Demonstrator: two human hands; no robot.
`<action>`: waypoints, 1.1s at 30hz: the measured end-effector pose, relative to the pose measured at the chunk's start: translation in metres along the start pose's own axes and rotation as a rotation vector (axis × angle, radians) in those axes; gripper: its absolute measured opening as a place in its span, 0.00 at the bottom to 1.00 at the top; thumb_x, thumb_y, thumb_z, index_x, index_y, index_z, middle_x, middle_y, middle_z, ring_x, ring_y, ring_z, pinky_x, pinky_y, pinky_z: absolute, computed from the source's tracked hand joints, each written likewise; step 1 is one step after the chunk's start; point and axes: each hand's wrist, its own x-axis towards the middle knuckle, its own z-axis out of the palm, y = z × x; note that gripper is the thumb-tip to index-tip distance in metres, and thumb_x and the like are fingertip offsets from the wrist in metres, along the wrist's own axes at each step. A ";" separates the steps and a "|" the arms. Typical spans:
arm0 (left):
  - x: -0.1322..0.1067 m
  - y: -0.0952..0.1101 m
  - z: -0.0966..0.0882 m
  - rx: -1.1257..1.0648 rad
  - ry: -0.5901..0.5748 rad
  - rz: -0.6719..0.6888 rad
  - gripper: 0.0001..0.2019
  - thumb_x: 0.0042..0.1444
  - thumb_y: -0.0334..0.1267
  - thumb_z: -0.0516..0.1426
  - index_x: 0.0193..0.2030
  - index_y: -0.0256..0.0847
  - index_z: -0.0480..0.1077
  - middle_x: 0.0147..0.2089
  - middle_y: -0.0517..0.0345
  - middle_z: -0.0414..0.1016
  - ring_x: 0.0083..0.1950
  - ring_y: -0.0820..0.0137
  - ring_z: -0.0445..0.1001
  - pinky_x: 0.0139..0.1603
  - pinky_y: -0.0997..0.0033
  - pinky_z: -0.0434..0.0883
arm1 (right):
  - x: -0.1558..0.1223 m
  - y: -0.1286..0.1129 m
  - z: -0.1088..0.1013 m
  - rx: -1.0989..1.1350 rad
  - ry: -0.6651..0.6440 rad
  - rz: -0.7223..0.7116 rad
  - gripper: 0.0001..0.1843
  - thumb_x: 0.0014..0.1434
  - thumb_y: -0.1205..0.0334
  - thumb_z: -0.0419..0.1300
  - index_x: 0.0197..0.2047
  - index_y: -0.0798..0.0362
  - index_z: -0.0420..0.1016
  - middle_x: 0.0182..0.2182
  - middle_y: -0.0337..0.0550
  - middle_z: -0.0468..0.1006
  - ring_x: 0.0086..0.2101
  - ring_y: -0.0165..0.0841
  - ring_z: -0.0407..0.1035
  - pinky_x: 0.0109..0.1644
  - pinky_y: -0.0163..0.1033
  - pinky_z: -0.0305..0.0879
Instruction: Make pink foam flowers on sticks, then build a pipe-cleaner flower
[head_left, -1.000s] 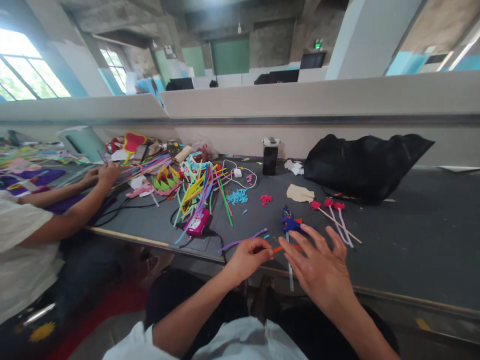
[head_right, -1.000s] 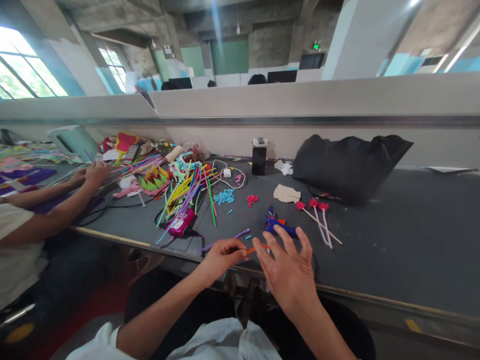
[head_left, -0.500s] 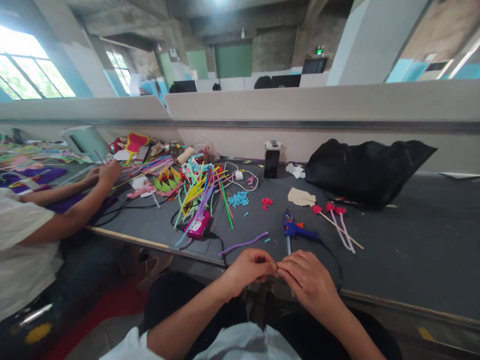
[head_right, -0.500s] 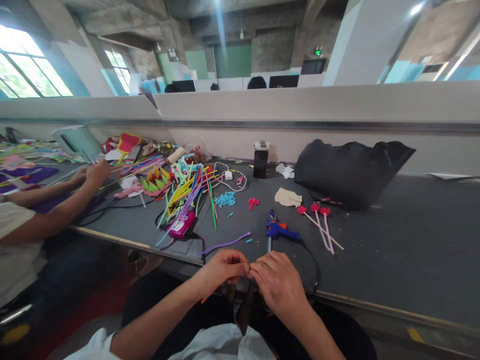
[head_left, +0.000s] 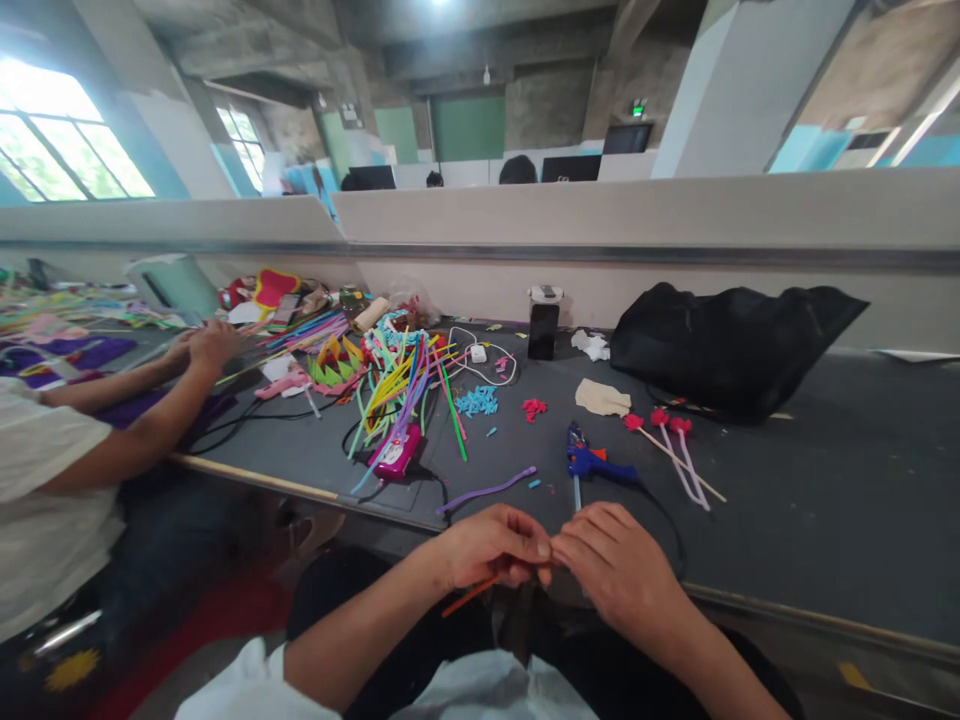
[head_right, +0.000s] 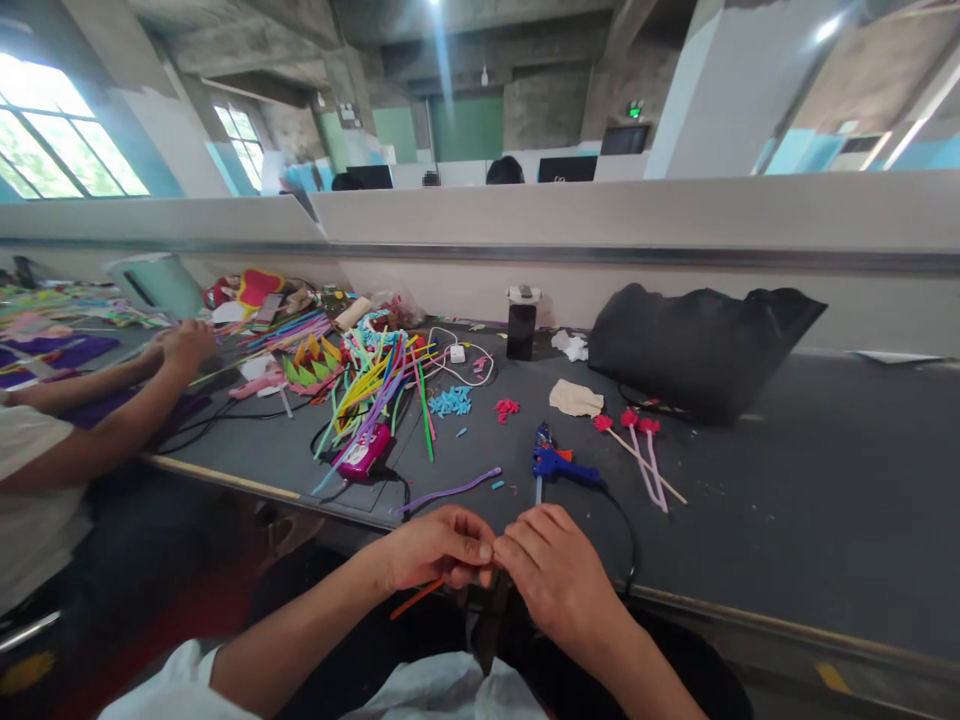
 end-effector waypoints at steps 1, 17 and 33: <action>0.000 -0.001 0.000 0.004 -0.001 -0.003 0.17 0.38 0.44 0.70 0.27 0.33 0.72 0.23 0.56 0.76 0.16 0.82 0.57 0.19 0.75 0.46 | -0.001 -0.001 0.000 -0.029 -0.008 -0.013 0.16 0.68 0.69 0.47 0.36 0.54 0.74 0.29 0.44 0.77 0.34 0.35 0.66 0.45 0.43 0.56; 0.005 -0.020 0.013 0.164 0.168 0.076 0.18 0.36 0.48 0.68 0.26 0.35 0.72 0.17 0.64 0.69 0.16 0.81 0.54 0.20 0.74 0.44 | -0.019 0.004 0.001 0.113 -0.121 0.011 0.12 0.67 0.68 0.50 0.36 0.53 0.74 0.28 0.41 0.75 0.32 0.33 0.64 0.39 0.41 0.55; 0.000 -0.008 0.014 0.064 0.045 0.039 0.18 0.38 0.46 0.69 0.26 0.34 0.72 0.19 0.64 0.66 0.18 0.81 0.54 0.19 0.73 0.39 | -0.022 0.003 -0.009 -0.110 -0.104 -0.116 0.14 0.64 0.72 0.49 0.44 0.56 0.75 0.35 0.47 0.79 0.36 0.37 0.68 0.43 0.44 0.60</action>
